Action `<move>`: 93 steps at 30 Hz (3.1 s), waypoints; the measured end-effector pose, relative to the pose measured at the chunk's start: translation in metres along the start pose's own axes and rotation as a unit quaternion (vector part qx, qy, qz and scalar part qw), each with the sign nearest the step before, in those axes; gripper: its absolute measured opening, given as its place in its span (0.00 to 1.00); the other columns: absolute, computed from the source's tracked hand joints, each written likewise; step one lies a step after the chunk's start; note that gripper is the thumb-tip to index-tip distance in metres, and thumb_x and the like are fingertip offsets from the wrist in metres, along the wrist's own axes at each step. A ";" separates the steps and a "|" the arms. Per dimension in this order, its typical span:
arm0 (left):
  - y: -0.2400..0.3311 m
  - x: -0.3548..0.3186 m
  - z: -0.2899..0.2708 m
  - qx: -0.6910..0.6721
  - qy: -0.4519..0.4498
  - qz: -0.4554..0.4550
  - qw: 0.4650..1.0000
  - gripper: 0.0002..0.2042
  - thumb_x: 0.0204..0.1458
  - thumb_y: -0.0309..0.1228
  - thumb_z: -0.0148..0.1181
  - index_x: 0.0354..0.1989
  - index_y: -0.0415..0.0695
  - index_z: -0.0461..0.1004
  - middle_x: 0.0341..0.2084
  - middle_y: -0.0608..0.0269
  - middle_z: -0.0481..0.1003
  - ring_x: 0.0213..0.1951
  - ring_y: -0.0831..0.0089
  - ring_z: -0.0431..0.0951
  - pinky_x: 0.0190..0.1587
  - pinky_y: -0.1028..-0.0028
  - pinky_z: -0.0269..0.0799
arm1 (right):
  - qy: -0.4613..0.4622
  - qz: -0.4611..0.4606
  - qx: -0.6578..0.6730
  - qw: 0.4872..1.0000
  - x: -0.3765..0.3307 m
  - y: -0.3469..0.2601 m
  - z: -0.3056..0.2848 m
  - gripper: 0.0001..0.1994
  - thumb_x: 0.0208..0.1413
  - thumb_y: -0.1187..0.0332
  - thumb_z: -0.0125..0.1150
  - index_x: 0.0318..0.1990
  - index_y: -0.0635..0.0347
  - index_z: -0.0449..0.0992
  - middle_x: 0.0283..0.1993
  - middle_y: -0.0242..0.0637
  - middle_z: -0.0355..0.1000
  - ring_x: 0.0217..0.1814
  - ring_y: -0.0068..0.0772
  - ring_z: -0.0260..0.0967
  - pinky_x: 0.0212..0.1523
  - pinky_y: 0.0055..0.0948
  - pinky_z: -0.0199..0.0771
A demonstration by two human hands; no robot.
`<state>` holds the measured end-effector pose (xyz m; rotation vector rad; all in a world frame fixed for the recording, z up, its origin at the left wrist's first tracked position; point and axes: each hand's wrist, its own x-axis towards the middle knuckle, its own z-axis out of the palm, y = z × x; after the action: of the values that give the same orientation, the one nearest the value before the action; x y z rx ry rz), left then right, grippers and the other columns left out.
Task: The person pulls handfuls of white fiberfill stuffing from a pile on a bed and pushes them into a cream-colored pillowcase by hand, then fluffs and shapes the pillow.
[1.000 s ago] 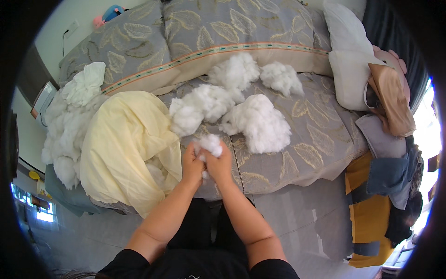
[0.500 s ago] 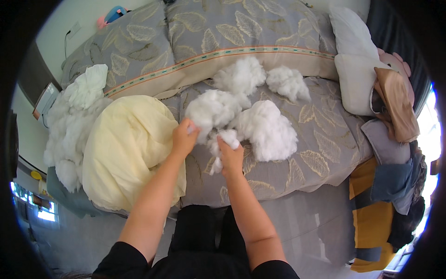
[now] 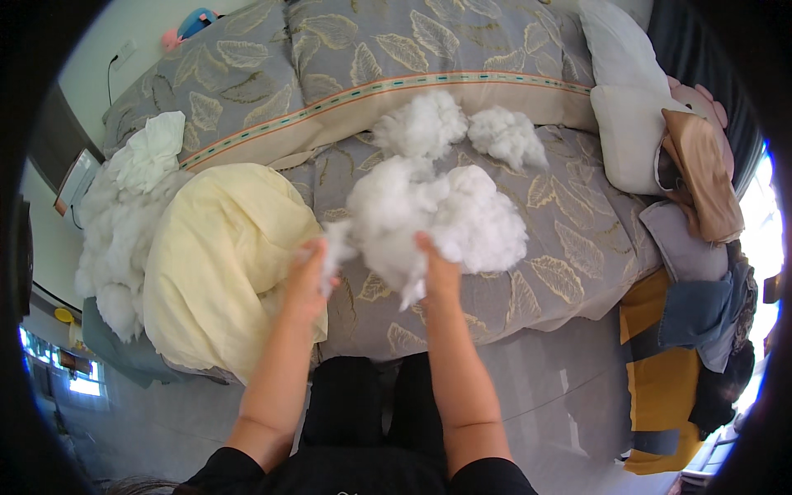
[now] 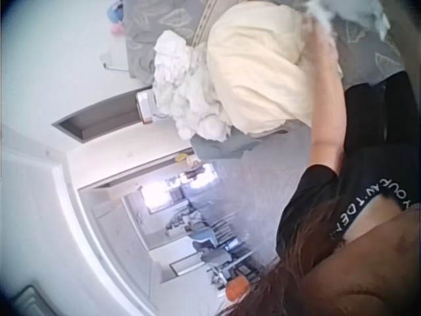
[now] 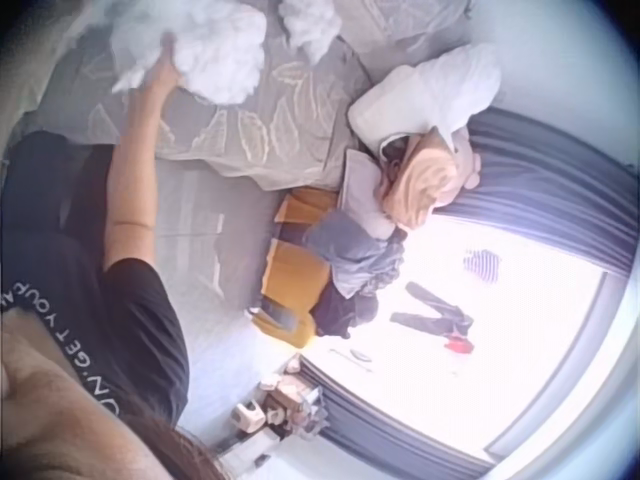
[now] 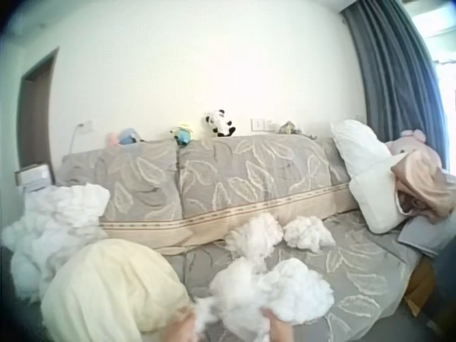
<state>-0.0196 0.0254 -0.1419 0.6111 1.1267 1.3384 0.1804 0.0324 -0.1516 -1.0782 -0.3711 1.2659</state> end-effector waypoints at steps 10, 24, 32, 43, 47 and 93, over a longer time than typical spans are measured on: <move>-0.010 0.035 -0.003 -0.160 0.069 0.065 0.983 0.18 0.47 0.27 0.61 0.46 0.39 0.65 0.35 0.60 0.72 0.28 0.72 0.74 0.21 0.75 0.67 | 0.027 -0.087 0.122 0.988 0.005 -0.012 -0.025 0.21 0.43 0.66 0.66 0.45 0.64 0.69 0.38 0.36 0.71 0.34 0.27 0.67 0.26 0.22 0.67; -0.004 0.003 0.005 -0.135 0.035 0.059 0.988 0.13 0.49 0.25 0.58 0.43 0.43 0.67 0.32 0.65 0.73 0.25 0.79 0.70 0.17 0.80 0.58 | 0.057 -0.211 0.107 0.970 -0.001 -0.002 -0.015 0.17 0.44 0.82 0.56 0.45 0.69 0.67 0.41 0.41 0.70 0.37 0.34 0.70 0.31 0.30 0.75; -0.049 -0.020 0.048 -0.155 -0.035 -0.034 0.987 0.16 0.49 0.27 0.56 0.47 0.41 0.66 0.35 0.62 0.73 0.31 0.74 0.74 0.18 0.79 0.62 | -0.138 -0.257 -0.242 0.925 -0.032 0.042 0.012 0.24 0.38 0.67 0.70 0.44 0.66 0.69 0.39 0.37 0.71 0.39 0.29 0.68 0.41 0.32 0.68; -0.002 -0.020 0.015 -0.097 -0.088 -0.093 0.987 0.22 0.49 0.32 0.57 0.52 0.38 0.63 0.44 0.57 0.71 0.45 0.68 0.72 0.39 0.69 0.72 | -0.126 -0.293 -0.327 0.889 -0.015 0.012 -0.024 0.17 0.37 0.72 0.65 0.38 0.63 0.71 0.36 0.38 0.73 0.38 0.29 0.71 0.38 0.29 0.70; -0.020 -0.026 0.025 -0.018 -0.066 0.014 0.998 0.19 0.48 0.30 0.59 0.49 0.37 0.66 0.42 0.58 0.72 0.43 0.68 0.73 0.41 0.68 0.71 | -0.277 -0.366 -0.357 0.814 -0.043 0.021 0.004 0.14 0.33 0.76 0.62 0.34 0.61 0.74 0.33 0.40 0.71 0.39 0.38 0.70 0.42 0.31 0.67; -0.011 -0.020 0.023 0.519 -0.100 0.195 0.826 0.49 0.34 0.34 0.70 0.64 0.42 0.42 0.61 0.46 0.48 0.62 0.53 0.50 0.62 0.66 0.48 | 0.001 -0.100 0.155 0.983 -0.018 -0.025 0.005 0.08 0.55 0.68 0.46 0.40 0.58 0.69 0.31 0.33 0.68 0.29 0.30 0.68 0.28 0.27 0.72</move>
<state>0.0086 0.0095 -0.1371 1.8146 1.5680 0.8398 0.1859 0.0205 -0.1230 -0.7564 -0.2627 1.1009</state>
